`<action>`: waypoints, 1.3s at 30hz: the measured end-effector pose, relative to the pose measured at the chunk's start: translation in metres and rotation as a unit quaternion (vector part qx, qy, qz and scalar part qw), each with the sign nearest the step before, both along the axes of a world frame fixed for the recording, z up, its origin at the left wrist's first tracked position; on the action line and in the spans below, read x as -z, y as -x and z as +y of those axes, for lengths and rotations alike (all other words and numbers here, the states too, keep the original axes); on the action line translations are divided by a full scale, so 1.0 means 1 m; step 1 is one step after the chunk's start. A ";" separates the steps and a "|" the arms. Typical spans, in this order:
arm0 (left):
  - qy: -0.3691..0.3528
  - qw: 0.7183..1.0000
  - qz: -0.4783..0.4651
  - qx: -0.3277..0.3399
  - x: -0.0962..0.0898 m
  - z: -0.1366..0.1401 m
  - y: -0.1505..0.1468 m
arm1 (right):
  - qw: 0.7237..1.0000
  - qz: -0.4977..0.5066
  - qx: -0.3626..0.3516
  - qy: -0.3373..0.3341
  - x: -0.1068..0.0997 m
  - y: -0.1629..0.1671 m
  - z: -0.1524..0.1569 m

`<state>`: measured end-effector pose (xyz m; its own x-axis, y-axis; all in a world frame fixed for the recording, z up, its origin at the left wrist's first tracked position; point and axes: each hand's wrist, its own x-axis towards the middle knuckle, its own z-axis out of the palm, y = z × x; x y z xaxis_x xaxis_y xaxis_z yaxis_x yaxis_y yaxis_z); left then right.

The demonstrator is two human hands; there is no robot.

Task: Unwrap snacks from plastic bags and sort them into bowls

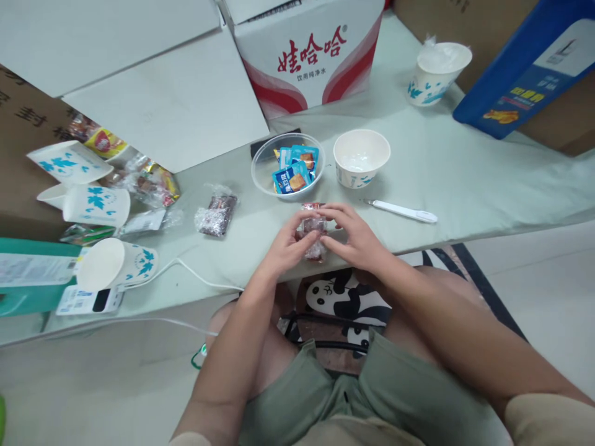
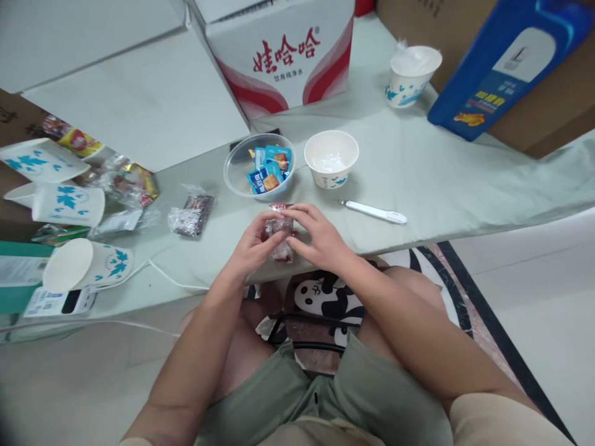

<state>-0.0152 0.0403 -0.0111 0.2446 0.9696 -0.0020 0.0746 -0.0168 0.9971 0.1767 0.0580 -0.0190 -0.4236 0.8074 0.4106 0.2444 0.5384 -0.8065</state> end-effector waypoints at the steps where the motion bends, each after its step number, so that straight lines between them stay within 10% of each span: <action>1: -0.007 1.000 0.006 -0.015 0.001 0.001 -0.001 | 1.000 -0.007 0.006 -0.016 0.003 0.002 0.000; 9: -0.035 0.996 0.052 -0.064 0.005 0.006 -0.009 | 0.989 -0.107 0.073 -0.076 0.004 -0.021 0.004; 13: -0.034 0.990 0.115 -0.076 0.006 0.009 -0.008 | 0.919 -0.271 0.282 -0.042 0.002 -0.069 0.009; 17: -0.052 0.983 0.143 -0.098 0.007 0.011 -0.009 | 0.875 -0.376 0.301 0.038 0.001 -0.096 0.010; 22: -0.092 0.964 0.220 -0.117 0.002 0.010 -0.013 | 0.967 -0.100 0.117 0.204 -0.013 -0.063 -0.003; 27: -0.072 0.967 0.198 -0.144 0.005 0.006 -0.019 | 0.890 0.216 -0.005 0.401 -0.011 0.006 -0.010; 32: -0.051 0.977 0.152 -0.138 0.011 0.004 -0.013 | 0.869 0.237 0.042 0.432 0.001 0.028 -0.005; 39: -0.040 0.984 0.087 -0.148 0.014 0.004 -0.013 | 0.910 0.187 0.031 0.368 0.002 0.016 -0.007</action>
